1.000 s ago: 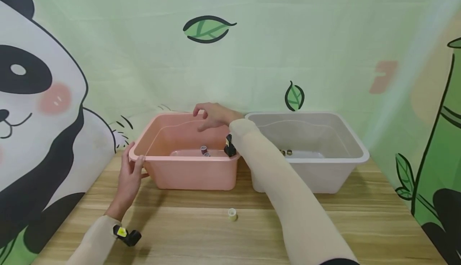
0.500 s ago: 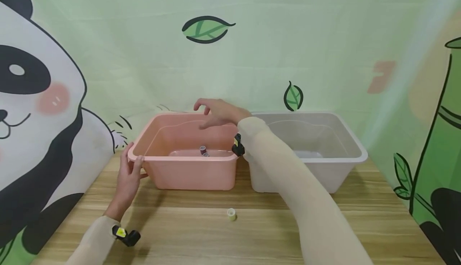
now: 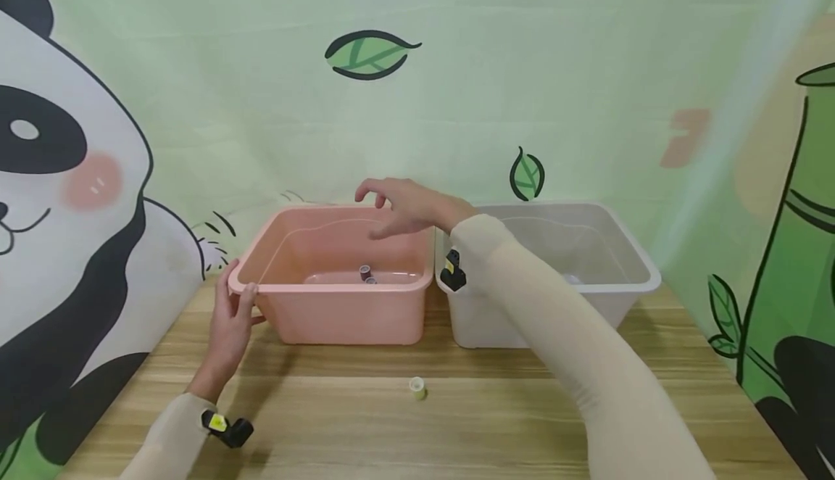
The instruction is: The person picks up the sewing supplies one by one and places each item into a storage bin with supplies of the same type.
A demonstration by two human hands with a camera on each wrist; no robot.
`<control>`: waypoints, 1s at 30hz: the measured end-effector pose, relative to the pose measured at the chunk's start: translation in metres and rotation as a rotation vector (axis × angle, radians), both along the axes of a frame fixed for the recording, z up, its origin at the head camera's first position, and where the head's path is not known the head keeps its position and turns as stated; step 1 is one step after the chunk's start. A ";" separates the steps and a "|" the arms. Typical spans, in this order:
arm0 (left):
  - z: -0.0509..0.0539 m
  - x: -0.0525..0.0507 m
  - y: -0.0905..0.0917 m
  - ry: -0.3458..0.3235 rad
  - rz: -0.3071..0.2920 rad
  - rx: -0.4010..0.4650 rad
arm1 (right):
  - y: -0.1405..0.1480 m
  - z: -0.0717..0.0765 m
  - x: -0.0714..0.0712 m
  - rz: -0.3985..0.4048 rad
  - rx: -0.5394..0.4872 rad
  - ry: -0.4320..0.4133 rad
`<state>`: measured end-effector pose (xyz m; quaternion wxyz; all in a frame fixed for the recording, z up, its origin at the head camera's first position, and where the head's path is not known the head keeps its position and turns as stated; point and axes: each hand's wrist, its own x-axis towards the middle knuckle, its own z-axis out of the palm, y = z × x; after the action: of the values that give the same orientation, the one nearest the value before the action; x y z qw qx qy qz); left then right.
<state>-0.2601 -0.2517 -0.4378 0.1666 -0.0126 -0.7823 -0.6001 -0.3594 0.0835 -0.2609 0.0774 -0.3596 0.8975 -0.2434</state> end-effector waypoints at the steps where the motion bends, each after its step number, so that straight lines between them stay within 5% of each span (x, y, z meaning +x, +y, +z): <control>1: 0.000 0.000 0.000 0.001 0.002 -0.001 | 0.001 0.000 0.002 0.004 -0.002 -0.003; 30: 0.001 0.001 0.001 0.005 -0.003 -0.008 | 0.024 -0.011 0.037 0.122 -0.086 0.101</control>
<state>-0.2586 -0.2502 -0.4363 0.1678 -0.0160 -0.7844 -0.5970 -0.3228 0.1072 -0.2720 0.0310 -0.4287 0.8652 -0.2581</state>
